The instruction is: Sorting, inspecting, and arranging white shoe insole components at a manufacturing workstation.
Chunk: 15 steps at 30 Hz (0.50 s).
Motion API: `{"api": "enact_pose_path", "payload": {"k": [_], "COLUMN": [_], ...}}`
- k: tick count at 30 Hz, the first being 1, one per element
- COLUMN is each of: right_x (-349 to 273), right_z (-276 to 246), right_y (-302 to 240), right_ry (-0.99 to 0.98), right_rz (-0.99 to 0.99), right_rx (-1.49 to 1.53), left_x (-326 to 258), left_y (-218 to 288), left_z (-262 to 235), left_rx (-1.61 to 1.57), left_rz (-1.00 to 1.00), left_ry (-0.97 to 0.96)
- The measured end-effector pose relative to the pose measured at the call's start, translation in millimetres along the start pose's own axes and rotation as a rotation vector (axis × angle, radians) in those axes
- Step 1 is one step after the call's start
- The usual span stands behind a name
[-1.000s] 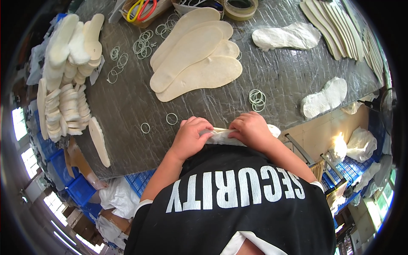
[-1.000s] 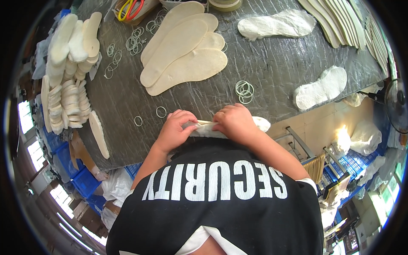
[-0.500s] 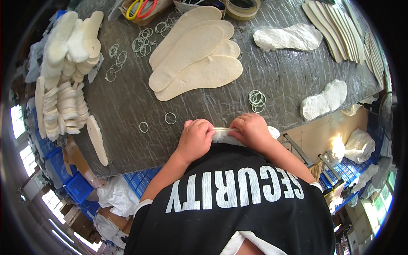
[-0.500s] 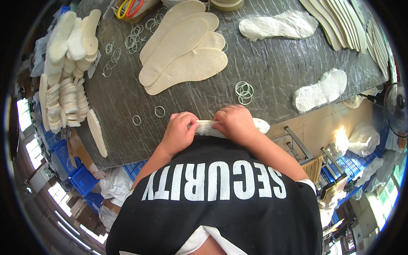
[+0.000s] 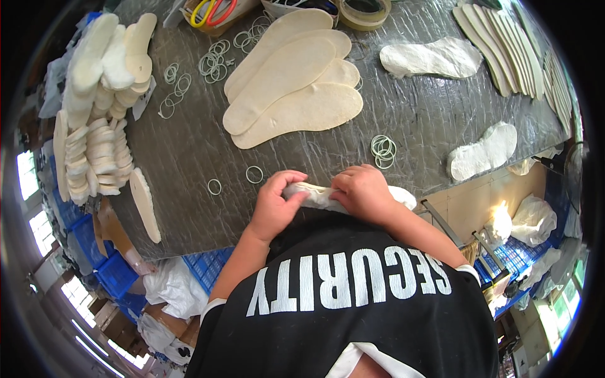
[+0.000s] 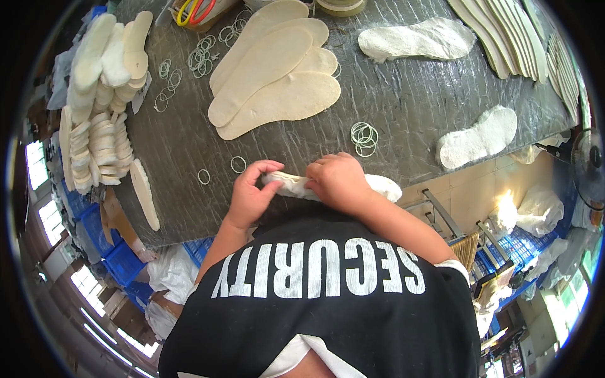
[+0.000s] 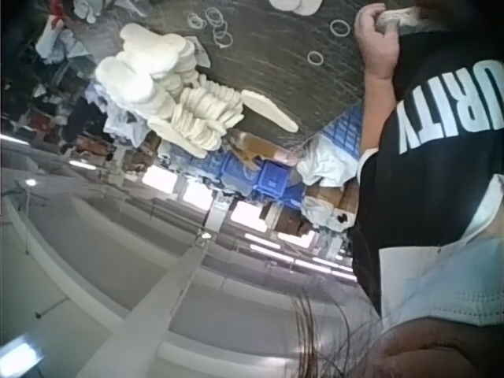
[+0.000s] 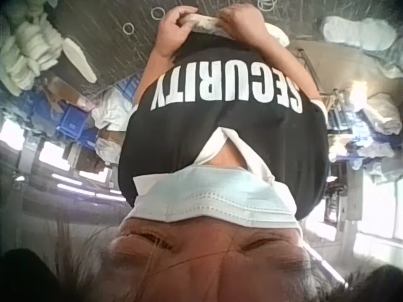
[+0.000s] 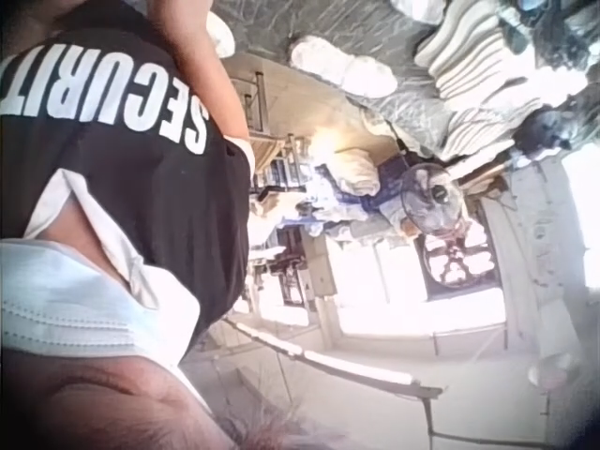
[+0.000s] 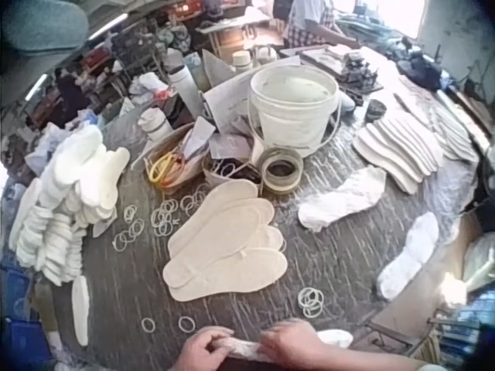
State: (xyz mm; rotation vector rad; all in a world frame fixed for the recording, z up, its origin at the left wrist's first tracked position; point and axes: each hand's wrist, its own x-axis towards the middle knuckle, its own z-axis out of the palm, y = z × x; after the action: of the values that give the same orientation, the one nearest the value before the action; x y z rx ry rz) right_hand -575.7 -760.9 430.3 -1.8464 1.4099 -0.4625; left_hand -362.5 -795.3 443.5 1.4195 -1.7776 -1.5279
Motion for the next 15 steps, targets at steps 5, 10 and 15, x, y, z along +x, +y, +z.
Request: {"api": "enact_pose_path", "payload": {"k": [5, 10, 15], "right_x": [-1.4, -2.8, -5.4], "right_z": [-3.1, -2.8, -0.1], "right_y": [-0.2, -1.0, 0.9], "right_ry": [0.008, -0.005, -0.005], "right_rz": [-0.041, -0.051, -0.053], "right_rx": [0.025, 0.022, 0.006], "left_x": [-1.3, -1.2, -1.7], "left_y": [1.3, 12.9, 17.9], "left_z": [-9.8, 1.4, 4.6], "left_rx": [0.244, 0.534, 0.561], "left_rz": [0.200, 0.365, 0.398], "left_ry": [0.069, 0.002, 0.026]}}
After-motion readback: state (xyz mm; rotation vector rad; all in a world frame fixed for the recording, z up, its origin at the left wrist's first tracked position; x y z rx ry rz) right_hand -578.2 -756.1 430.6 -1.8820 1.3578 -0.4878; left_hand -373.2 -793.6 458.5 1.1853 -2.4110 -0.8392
